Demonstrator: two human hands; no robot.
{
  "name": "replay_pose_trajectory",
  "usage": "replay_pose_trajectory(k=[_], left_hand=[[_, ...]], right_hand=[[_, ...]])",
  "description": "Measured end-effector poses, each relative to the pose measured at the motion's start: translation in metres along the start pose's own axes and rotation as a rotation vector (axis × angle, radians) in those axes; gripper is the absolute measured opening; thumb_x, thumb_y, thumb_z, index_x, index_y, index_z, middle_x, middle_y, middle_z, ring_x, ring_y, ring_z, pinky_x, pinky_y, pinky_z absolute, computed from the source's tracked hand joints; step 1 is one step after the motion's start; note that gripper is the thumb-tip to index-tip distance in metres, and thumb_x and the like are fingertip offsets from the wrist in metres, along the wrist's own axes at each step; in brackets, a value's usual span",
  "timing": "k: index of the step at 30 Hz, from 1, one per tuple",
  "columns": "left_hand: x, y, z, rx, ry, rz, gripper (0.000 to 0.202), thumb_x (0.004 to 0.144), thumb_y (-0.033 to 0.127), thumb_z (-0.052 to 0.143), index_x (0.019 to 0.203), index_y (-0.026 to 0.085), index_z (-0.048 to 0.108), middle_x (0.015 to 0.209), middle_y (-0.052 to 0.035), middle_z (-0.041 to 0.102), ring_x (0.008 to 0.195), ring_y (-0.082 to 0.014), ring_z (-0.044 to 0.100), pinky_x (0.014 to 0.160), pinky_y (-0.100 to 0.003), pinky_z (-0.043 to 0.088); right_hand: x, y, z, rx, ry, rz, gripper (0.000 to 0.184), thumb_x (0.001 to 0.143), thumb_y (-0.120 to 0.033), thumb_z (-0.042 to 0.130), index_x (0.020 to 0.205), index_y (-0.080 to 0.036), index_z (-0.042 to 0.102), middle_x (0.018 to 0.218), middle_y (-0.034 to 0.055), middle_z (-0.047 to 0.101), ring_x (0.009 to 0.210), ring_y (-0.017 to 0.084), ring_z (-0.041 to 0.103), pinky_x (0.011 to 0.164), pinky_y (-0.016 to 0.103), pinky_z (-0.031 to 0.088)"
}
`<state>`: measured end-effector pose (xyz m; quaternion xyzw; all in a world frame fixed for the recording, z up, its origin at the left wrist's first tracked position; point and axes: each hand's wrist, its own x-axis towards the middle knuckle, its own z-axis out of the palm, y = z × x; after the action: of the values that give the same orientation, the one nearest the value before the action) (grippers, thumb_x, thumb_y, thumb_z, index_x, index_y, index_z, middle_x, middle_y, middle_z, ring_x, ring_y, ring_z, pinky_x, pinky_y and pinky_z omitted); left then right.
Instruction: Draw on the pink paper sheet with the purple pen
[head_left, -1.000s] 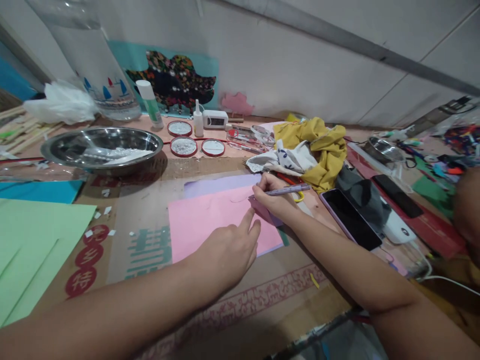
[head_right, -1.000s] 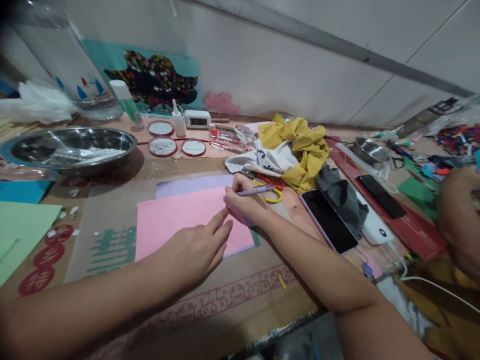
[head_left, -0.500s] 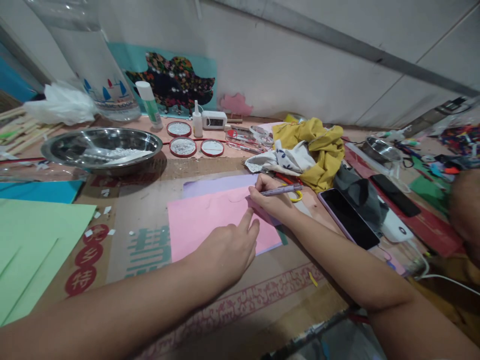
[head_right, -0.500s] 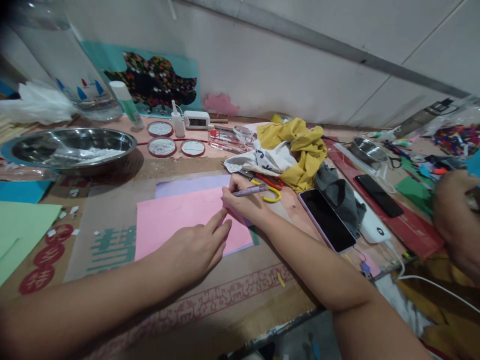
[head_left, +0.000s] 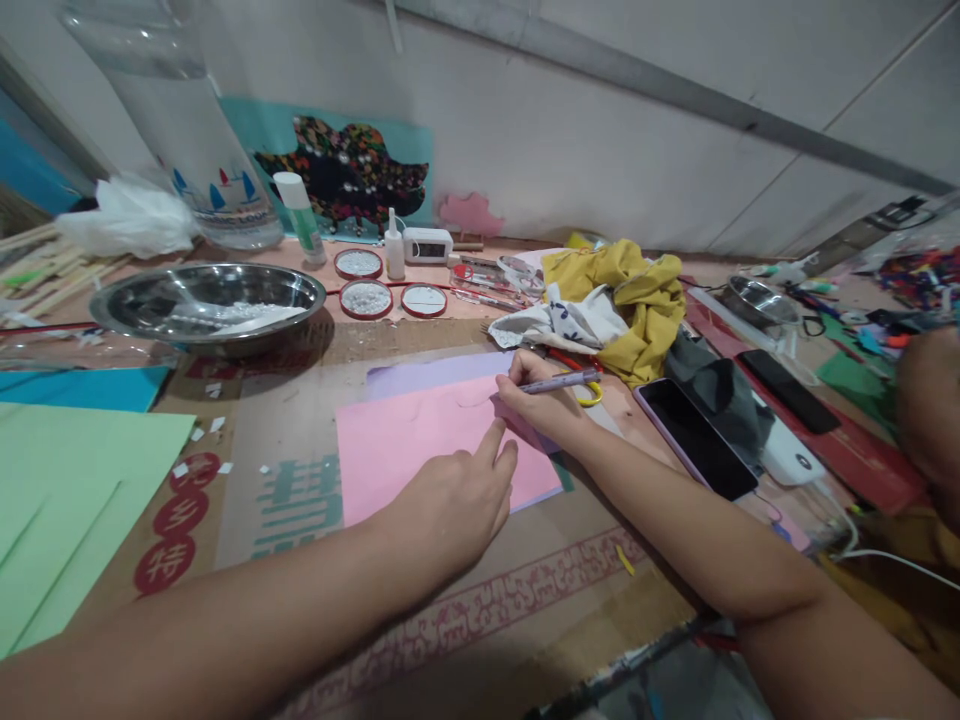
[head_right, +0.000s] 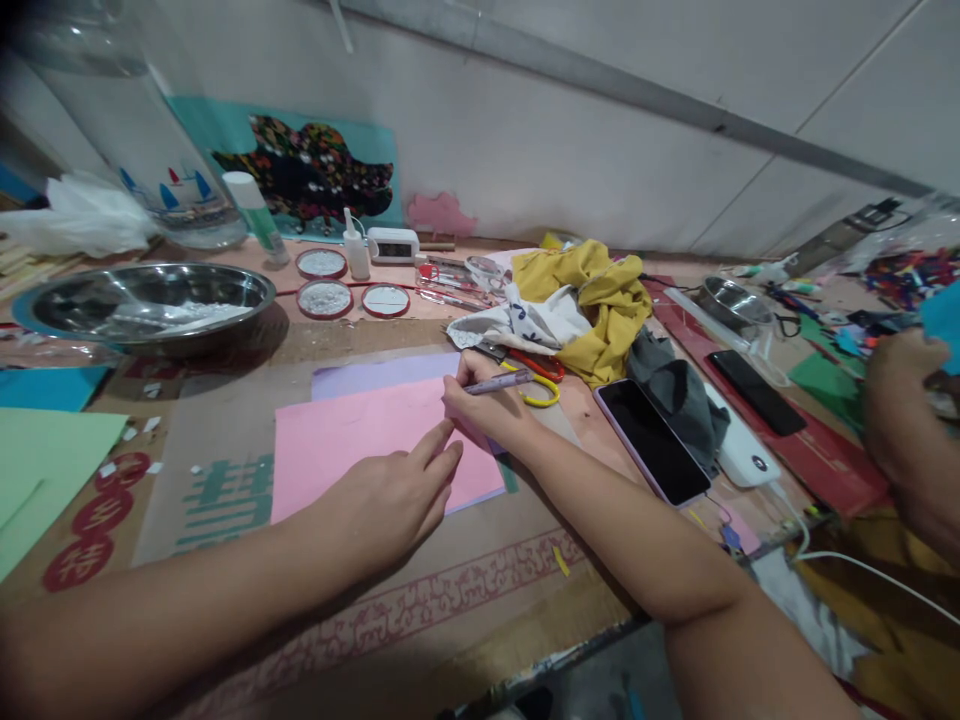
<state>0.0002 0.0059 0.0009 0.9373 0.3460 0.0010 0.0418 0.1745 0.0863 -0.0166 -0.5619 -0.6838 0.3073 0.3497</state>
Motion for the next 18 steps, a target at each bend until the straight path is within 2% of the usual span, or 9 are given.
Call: replay_pose_trajectory(k=[7, 18], left_hand=[[-0.0003, -0.0004, 0.0003, 0.000, 0.009, 0.005, 0.042, 0.099, 0.024, 0.033, 0.135, 0.009, 0.050, 0.152, -0.0244, 0.044, 0.071, -0.0218, 0.071, 0.057, -0.038, 0.058], [0.0002, -0.0004, 0.0005, -0.032, -0.011, 0.004, 0.042, 0.099, 0.024, 0.034, 0.136, 0.010, 0.049, 0.153, -0.0254, 0.042, 0.076, -0.0221, 0.071, 0.060, -0.038, 0.058]], right_hand=[[0.0008, -0.0014, 0.0001, -0.058, 0.045, -0.015, 0.025, 0.083, -0.031, 0.057, 0.067, -0.024, 0.038, 0.058, -0.0059, 0.041, 0.055, 0.012, 0.038, 0.053, 0.028, 0.028], [0.0010, 0.0047, 0.0004, -0.007, 0.022, -0.021, 0.027, 0.086, -0.034, 0.056, 0.069, -0.024, 0.038, 0.059, -0.0060, 0.042, 0.056, 0.012, 0.039, 0.053, 0.028, 0.028]])
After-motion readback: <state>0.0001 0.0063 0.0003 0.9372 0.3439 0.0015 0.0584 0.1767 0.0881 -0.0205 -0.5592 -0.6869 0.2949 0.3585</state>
